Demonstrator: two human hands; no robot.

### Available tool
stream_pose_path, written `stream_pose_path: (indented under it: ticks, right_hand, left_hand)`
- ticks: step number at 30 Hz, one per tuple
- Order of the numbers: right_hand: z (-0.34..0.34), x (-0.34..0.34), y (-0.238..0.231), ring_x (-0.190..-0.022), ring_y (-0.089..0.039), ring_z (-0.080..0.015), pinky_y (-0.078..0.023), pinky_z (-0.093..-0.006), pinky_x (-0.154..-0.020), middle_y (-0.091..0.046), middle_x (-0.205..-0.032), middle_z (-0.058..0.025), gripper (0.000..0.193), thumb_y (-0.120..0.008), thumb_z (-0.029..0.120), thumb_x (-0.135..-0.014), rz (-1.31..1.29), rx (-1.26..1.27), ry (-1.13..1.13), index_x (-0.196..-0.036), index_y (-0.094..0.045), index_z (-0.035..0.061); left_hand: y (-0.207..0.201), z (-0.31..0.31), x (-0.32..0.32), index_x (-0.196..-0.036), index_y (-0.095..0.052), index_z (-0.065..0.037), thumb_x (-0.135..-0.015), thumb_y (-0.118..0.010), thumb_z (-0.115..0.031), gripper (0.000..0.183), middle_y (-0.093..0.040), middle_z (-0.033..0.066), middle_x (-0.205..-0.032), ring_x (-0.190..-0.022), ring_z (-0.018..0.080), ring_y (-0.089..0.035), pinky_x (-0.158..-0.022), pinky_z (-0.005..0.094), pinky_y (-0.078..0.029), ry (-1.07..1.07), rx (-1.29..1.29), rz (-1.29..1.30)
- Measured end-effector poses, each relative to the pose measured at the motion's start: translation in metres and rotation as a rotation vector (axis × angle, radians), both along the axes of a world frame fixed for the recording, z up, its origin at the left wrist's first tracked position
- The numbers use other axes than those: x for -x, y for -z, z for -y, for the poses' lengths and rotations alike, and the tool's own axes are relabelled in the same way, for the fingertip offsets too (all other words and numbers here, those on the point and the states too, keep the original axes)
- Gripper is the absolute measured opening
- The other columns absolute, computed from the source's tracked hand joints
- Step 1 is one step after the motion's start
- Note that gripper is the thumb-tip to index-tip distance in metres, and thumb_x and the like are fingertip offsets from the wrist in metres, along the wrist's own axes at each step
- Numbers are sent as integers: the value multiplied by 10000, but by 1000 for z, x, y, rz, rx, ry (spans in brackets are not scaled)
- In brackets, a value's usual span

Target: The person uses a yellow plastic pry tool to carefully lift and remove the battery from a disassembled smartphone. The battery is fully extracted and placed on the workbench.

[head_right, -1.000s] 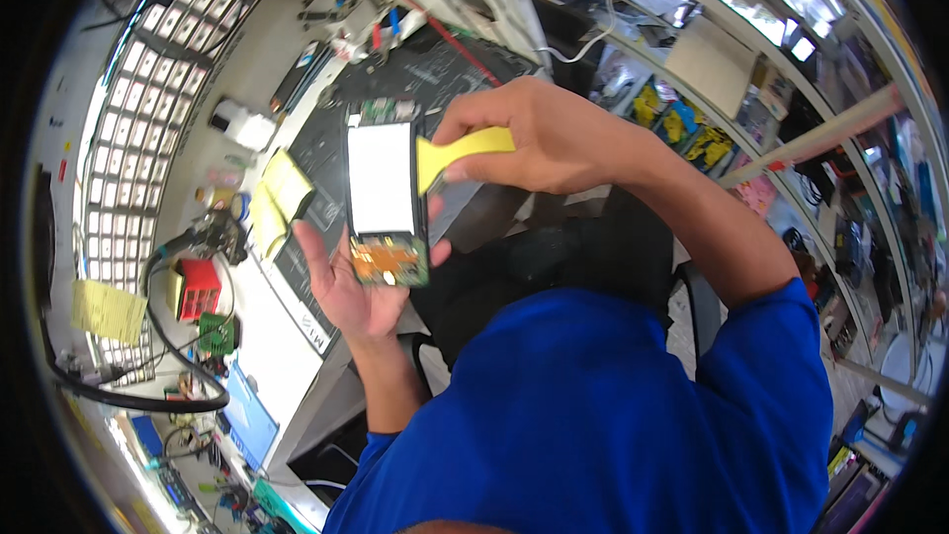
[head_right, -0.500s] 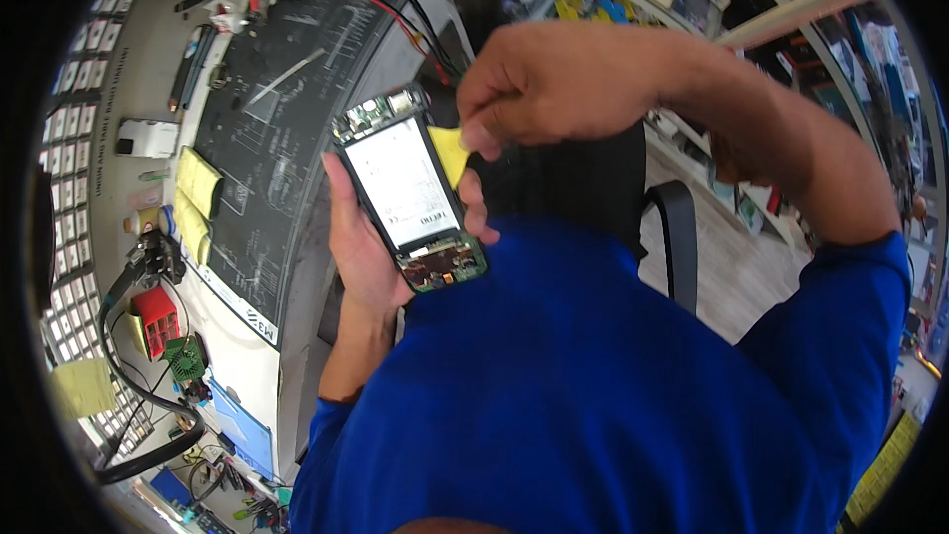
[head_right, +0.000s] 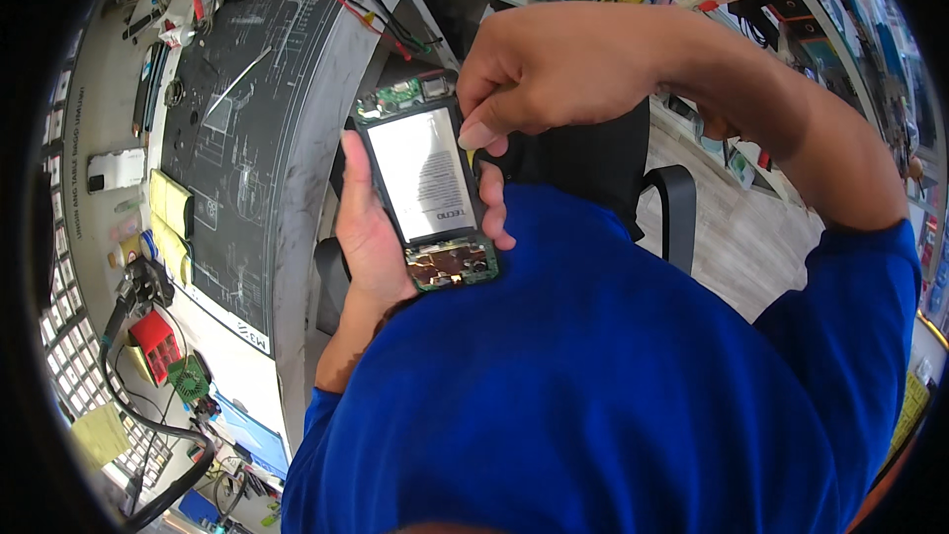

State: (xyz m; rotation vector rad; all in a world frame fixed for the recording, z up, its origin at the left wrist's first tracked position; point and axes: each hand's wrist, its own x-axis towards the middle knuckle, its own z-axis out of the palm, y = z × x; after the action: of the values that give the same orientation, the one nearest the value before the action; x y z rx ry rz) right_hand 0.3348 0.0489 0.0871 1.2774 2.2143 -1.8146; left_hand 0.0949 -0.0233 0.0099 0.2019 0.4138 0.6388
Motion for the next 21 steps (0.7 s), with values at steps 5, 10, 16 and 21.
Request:
stream_pose_path:
  ticks: [5, 10, 16, 21]
  right_hand:
    - [-4, -3, -14, -596, -502, -89, -369, -315, -573, -559, -645, 22, 351, -691, 329, -1042, 55, 46, 53, -940, -767, 2]
    - [-7, 4, -27, -584, -500, -86, -362, -308, -567, -564, -647, 23, 339, -676, 333, -1045, 123, 115, 79, -934, -777, 30]
    - [4, 13, -11, -617, -545, -124, -409, -331, -603, -620, -680, -10, 350, -657, 322, -1044, 83, 111, 124, -931, -774, 12]
    - [16, 15, -1, -720, -628, -156, -473, -347, -685, -700, -764, -57, 334, -657, 263, -1062, 26, -81, 104, -920, -740, -28]
  left_hand:
    - [1, -14, 8, -1475, -545, 38, -1061, -198, -829, 1021, -706, 308, -1162, -885, 360, -776, -775, 482, -669, -2, -86, 16]
    - [-5, -17, 7, -1458, -556, 45, -1062, -205, -827, 1020, -708, 317, -1162, -899, 371, -787, -785, 479, -673, -33, -35, 84]
    - [5, -12, 7, -1407, -581, 63, -1059, -233, -830, 1020, -715, 296, -1154, -888, 360, -785, -798, 475, -678, -89, -54, 23]
    - [11, -7, 6, -1370, -595, 63, -1045, -244, -850, 1031, -720, 280, -1125, -872, 351, -781, -784, 472, -681, -131, -28, 4]
